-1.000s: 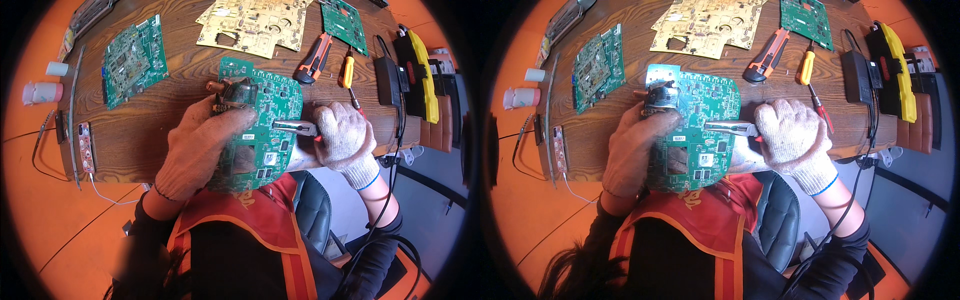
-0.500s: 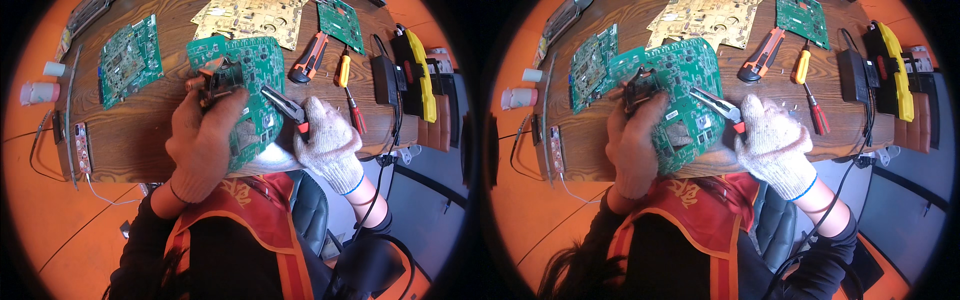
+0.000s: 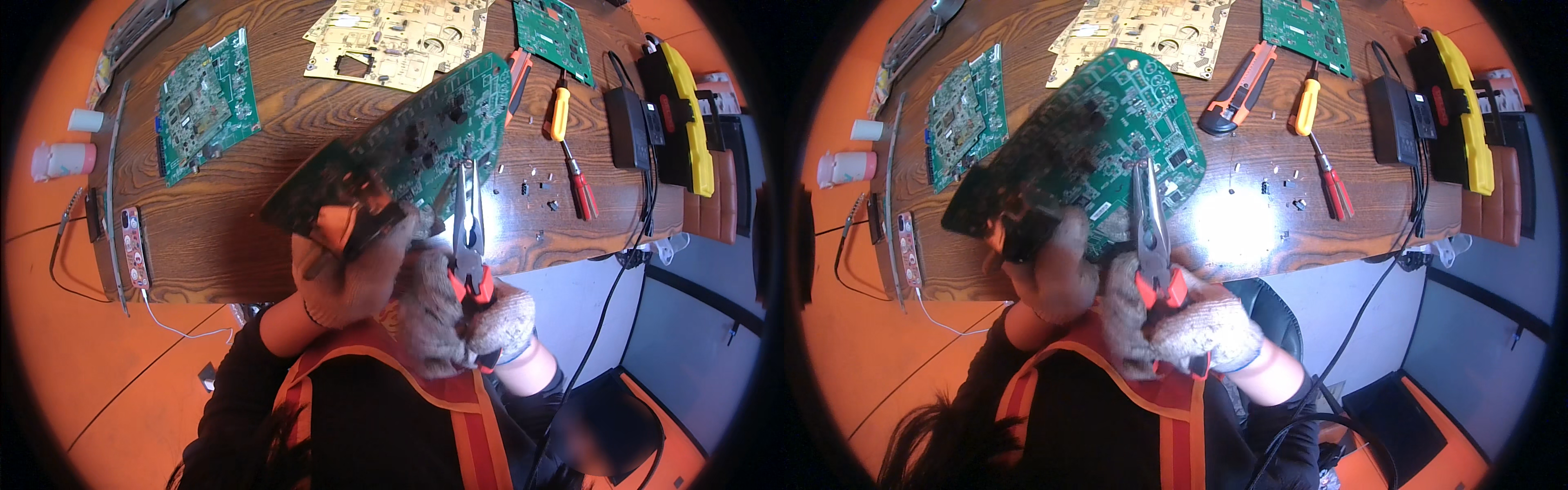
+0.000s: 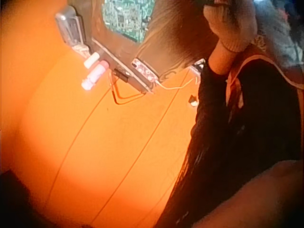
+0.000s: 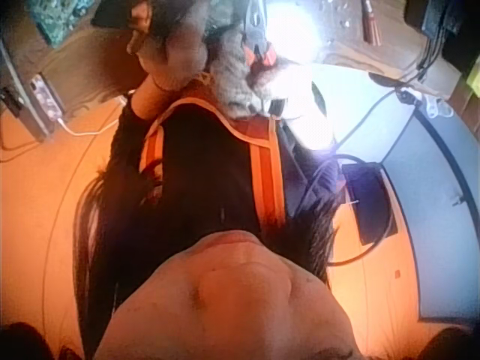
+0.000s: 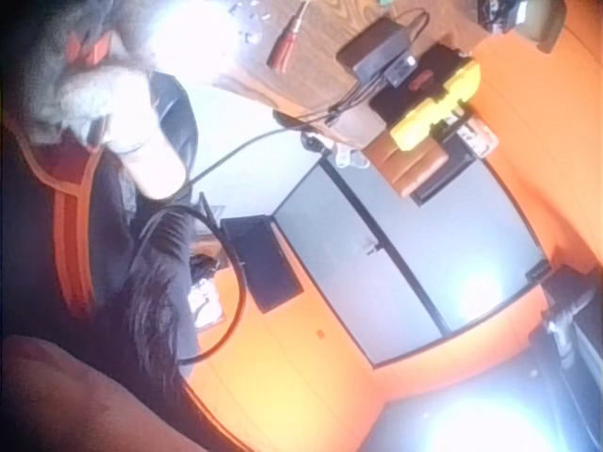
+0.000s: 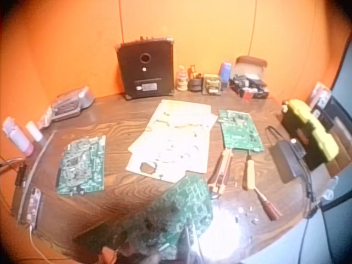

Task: The person uses pliers to remove small components from a green circuit board. They repeatedly grip and pull parts from the board, flipping it over to access different areas. Removed pieces are placed on the table.

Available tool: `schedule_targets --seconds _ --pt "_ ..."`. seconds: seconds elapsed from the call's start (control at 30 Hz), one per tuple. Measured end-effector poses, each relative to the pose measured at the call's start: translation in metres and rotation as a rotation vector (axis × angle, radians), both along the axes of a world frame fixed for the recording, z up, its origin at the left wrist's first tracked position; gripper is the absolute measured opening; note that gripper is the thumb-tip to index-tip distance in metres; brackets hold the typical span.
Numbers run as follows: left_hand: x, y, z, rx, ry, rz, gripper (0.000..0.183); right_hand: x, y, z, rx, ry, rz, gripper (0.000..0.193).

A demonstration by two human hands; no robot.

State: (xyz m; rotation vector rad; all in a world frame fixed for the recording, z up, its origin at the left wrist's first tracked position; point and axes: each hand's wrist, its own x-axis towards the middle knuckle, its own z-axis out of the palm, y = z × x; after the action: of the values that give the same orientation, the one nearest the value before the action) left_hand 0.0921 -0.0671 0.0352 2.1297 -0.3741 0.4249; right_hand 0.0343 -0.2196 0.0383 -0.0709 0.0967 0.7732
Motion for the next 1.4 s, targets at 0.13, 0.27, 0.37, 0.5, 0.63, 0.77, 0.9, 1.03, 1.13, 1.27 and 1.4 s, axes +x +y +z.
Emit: schedule_targets --seconds 0.13,0.27,0.37,0.5,0.63,0.77,0.9,1.03,1.13,1.27,1.4 --pt "-0.001 0.010 0.008 -0.143 0.346 -0.206 0.011 -0.003 0.022 0.001 0.460 0.088 0.019 0.034" --pt "0.003 0.020 -0.013 -0.042 -0.081 -0.216 0.020 -0.004 0.024 0.008 0.133 0.036 -0.108 0.041" --pt "-0.002 0.013 -0.031 -0.076 -0.342 -0.134 0.028 -0.006 0.001 0.012 -0.139 0.028 -0.046 0.058" --pt "-0.005 0.009 -0.031 -0.376 -0.084 -0.174 0.039 -0.009 -0.018 0.015 -0.595 -0.149 0.045 0.058" --pt "-0.006 0.001 -0.022 -0.593 0.106 -0.054 0.026 -0.006 -0.021 0.021 -0.679 -0.155 -0.016 0.047" --pt "-0.005 0.003 -0.014 -0.558 0.137 -0.127 0.023 -0.001 -0.023 0.028 -0.820 -0.145 0.136 0.046" --pt "-0.012 0.003 -0.006 -0.562 0.264 -0.075 0.022 0.003 -0.023 0.031 -0.824 -0.160 0.128 0.050" --pt "-0.013 0.002 -0.006 -0.515 0.175 -0.058 0.020 0.003 -0.022 0.034 -0.954 -0.098 0.166 0.051" --pt "-0.012 0.001 -0.010 -0.543 0.191 -0.052 0.020 0.004 -0.021 0.035 -1.202 -0.276 0.193 0.057" --pt "-0.010 -0.001 -0.015 -0.603 0.119 -0.089 0.023 0.004 -0.019 0.031 -1.344 -0.565 0.025 0.053" --pt "-0.011 -0.001 -0.014 -0.583 0.143 -0.055 0.025 0.001 -0.020 0.027 -1.532 -0.759 0.068 0.053"
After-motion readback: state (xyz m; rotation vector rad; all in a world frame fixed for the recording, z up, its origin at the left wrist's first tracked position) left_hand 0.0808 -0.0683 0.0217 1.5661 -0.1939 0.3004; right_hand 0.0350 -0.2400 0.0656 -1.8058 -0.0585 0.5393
